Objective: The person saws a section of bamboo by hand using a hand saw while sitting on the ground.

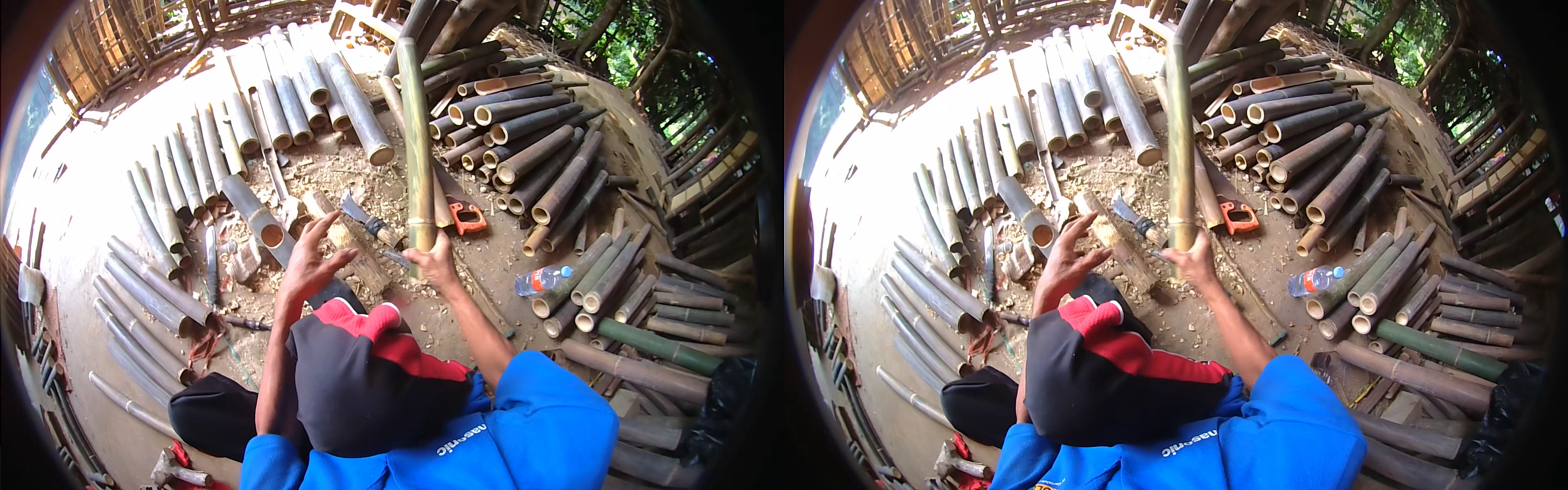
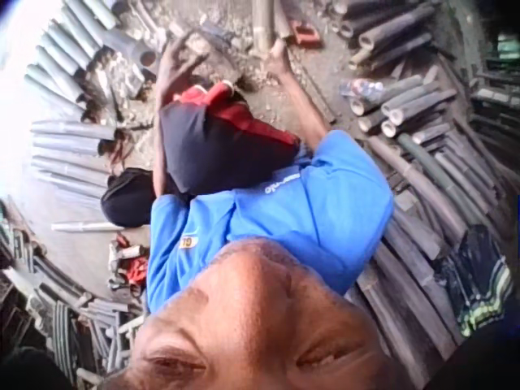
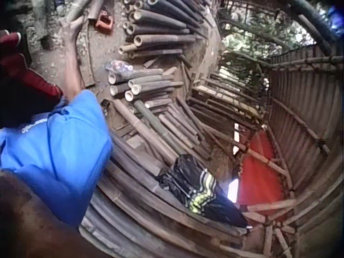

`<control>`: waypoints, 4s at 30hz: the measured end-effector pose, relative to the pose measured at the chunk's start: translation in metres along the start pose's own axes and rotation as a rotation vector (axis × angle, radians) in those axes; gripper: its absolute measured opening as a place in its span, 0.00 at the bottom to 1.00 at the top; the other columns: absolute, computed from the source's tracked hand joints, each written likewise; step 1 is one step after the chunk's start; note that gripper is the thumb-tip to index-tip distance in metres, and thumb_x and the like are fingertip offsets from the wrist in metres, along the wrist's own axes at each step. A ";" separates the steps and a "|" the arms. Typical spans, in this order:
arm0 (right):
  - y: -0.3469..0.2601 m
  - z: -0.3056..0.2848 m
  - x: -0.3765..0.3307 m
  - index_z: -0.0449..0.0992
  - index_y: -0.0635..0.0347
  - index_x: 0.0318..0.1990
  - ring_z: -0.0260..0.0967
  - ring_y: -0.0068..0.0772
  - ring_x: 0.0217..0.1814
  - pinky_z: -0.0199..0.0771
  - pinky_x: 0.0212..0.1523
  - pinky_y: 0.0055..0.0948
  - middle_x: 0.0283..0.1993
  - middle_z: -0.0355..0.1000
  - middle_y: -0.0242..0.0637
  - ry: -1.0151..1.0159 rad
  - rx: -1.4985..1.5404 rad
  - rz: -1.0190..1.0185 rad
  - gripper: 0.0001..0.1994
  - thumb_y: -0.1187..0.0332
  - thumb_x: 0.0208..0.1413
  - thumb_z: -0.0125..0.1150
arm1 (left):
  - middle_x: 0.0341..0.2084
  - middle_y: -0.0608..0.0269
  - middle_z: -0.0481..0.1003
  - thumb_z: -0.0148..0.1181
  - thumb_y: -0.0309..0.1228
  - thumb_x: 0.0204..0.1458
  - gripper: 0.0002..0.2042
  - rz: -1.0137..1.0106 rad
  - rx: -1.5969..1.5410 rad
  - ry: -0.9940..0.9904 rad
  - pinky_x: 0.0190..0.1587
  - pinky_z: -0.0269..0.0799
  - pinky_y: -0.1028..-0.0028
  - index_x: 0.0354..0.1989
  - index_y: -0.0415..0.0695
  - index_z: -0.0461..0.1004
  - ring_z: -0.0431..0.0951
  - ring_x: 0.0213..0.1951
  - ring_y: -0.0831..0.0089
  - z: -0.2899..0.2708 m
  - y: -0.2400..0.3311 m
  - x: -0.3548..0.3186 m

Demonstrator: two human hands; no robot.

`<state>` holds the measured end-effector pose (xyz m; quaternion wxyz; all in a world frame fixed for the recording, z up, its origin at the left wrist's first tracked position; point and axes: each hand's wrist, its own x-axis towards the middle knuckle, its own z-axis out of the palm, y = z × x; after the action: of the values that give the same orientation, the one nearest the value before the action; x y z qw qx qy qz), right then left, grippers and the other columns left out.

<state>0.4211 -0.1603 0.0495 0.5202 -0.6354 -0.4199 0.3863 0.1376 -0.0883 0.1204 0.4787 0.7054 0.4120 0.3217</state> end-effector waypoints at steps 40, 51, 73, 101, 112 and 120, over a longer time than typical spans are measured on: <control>0.029 0.176 -0.028 0.71 0.77 0.58 0.79 0.37 0.50 0.79 0.52 0.36 0.50 0.79 0.51 -0.722 -0.091 0.028 0.48 0.42 0.41 0.82 | 0.42 0.46 0.83 0.72 0.43 0.55 0.31 -0.438 0.082 0.406 0.43 0.78 0.68 0.60 0.32 0.74 0.82 0.40 0.68 -0.121 -0.046 -0.168; -0.142 0.216 0.028 0.55 0.53 0.75 0.59 0.55 0.72 0.59 0.73 0.51 0.67 0.62 0.55 -0.822 -0.275 -0.600 0.55 0.36 0.45 0.75 | 0.30 0.56 0.82 0.79 0.32 0.38 0.22 0.014 -0.503 0.775 0.34 0.82 0.69 0.41 0.37 0.79 0.83 0.29 0.67 -0.156 0.032 -0.019; 0.094 0.150 0.054 0.58 0.64 0.70 0.65 0.56 0.65 0.66 0.61 0.52 0.60 0.68 0.52 -0.271 -1.167 -0.196 0.45 0.54 0.48 0.74 | 0.45 0.60 0.79 0.74 0.38 0.49 0.26 -0.095 -1.119 1.222 0.56 0.78 0.59 0.55 0.44 0.72 0.80 0.48 0.63 -0.278 -0.049 -0.056; 0.033 0.189 0.133 0.60 0.65 0.71 0.58 0.55 0.70 0.62 0.71 0.53 0.69 0.59 0.53 -0.611 -1.094 -0.768 0.41 0.58 0.53 0.70 | 0.31 0.65 0.80 0.74 0.34 0.45 0.17 -0.176 0.003 1.232 0.37 0.76 0.72 0.41 0.39 0.80 0.78 0.31 0.75 -0.253 0.027 -0.169; 0.049 0.293 0.181 0.73 0.59 0.45 0.71 0.41 0.52 0.62 0.60 0.46 0.46 0.74 0.38 -0.883 -1.001 -0.947 0.36 0.35 0.44 0.72 | 0.36 0.52 0.82 0.78 0.40 0.30 0.33 -0.628 0.317 0.761 0.44 0.79 0.67 0.48 0.37 0.78 0.84 0.37 0.66 -0.126 -0.106 -0.130; 0.084 0.260 0.108 0.68 0.63 0.63 0.66 0.52 0.60 0.58 0.61 0.56 0.53 0.71 0.49 -0.625 -1.045 -0.683 0.39 0.47 0.49 0.71 | 0.45 0.48 0.76 0.74 0.49 0.42 0.34 -0.648 0.548 0.384 0.54 0.72 0.54 0.54 0.40 0.71 0.78 0.50 0.50 -0.065 -0.172 -0.092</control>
<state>0.2283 0.0190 -0.0808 0.0937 -0.4938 -0.8571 0.1130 -0.0060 -0.1089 -0.0246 0.2657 0.5685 0.7621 0.1595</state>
